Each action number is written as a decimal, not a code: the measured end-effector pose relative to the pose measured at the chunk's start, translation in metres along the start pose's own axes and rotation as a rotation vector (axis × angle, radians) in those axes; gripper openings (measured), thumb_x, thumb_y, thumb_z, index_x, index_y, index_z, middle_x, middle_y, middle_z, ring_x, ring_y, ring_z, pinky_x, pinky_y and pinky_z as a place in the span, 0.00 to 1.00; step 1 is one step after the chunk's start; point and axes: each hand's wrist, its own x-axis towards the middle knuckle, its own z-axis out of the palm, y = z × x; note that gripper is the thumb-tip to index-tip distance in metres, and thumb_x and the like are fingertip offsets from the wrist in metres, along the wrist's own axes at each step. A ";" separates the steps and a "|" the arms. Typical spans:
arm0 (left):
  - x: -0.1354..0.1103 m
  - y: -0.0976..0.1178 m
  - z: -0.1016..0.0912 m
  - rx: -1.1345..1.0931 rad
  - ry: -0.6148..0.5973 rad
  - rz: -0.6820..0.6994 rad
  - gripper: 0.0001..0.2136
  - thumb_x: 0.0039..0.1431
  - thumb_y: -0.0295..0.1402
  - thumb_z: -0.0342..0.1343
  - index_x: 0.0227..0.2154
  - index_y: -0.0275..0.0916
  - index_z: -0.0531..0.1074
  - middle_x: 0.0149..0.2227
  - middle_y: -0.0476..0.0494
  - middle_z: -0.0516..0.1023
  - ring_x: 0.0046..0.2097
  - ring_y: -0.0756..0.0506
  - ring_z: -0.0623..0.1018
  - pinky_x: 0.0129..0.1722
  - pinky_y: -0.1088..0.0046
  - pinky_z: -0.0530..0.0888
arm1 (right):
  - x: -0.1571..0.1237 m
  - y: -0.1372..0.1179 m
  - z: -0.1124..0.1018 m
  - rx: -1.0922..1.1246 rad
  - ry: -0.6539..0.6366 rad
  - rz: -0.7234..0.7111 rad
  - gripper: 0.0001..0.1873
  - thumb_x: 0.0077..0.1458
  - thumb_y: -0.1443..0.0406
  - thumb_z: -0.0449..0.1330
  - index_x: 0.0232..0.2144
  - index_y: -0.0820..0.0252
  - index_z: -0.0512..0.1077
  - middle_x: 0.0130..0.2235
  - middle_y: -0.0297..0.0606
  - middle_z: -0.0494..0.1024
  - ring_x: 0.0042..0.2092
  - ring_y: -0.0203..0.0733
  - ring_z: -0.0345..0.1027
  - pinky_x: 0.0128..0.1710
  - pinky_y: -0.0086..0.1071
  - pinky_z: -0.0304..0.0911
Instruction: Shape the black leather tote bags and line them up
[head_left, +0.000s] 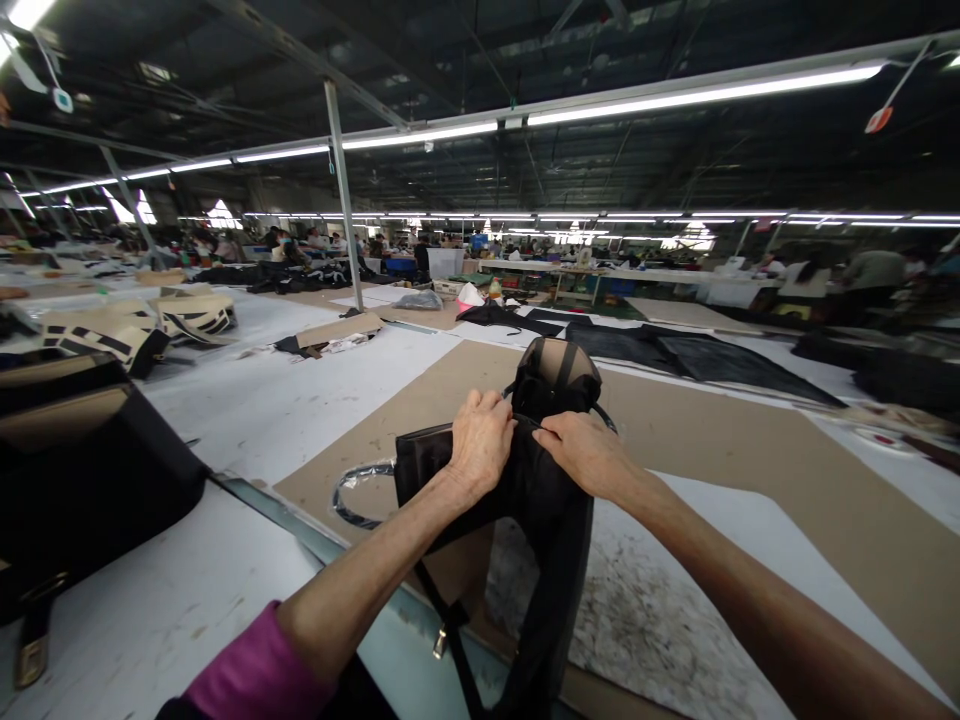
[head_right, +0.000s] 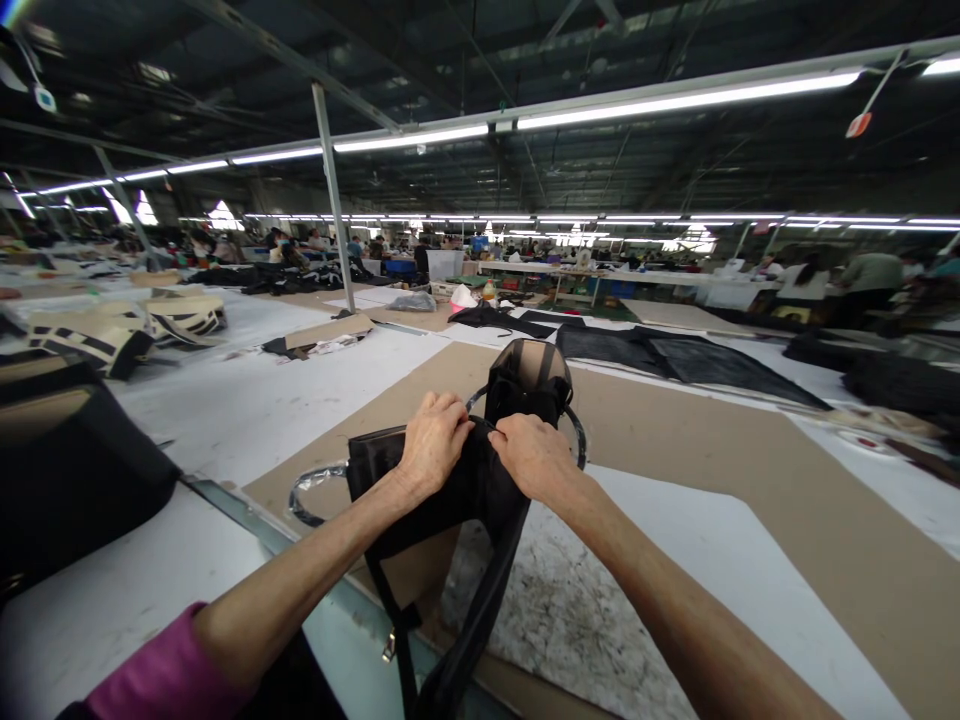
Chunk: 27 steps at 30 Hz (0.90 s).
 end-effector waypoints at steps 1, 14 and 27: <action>0.000 0.000 -0.001 -0.005 -0.010 0.000 0.05 0.57 0.31 0.46 0.27 0.39 0.65 0.35 0.46 0.67 0.39 0.45 0.62 0.35 0.68 0.63 | 0.000 0.000 0.000 -0.002 -0.001 0.004 0.17 0.56 0.57 0.46 0.27 0.57 0.70 0.32 0.37 0.74 0.37 0.42 0.67 0.29 0.29 0.51; 0.004 0.002 0.006 0.019 0.002 -0.010 0.05 0.56 0.31 0.47 0.27 0.39 0.64 0.33 0.46 0.69 0.38 0.45 0.63 0.36 0.69 0.62 | 0.000 -0.003 -0.002 -0.032 -0.013 0.017 0.17 0.56 0.58 0.45 0.28 0.58 0.70 0.34 0.39 0.74 0.39 0.45 0.67 0.31 0.31 0.54; 0.014 0.006 0.002 -0.046 -0.146 -0.068 0.07 0.55 0.33 0.47 0.29 0.40 0.70 0.33 0.43 0.73 0.38 0.43 0.69 0.36 0.69 0.64 | 0.010 -0.008 -0.005 -0.083 -0.033 0.032 0.11 0.53 0.58 0.51 0.34 0.56 0.69 0.37 0.40 0.74 0.40 0.47 0.67 0.32 0.33 0.55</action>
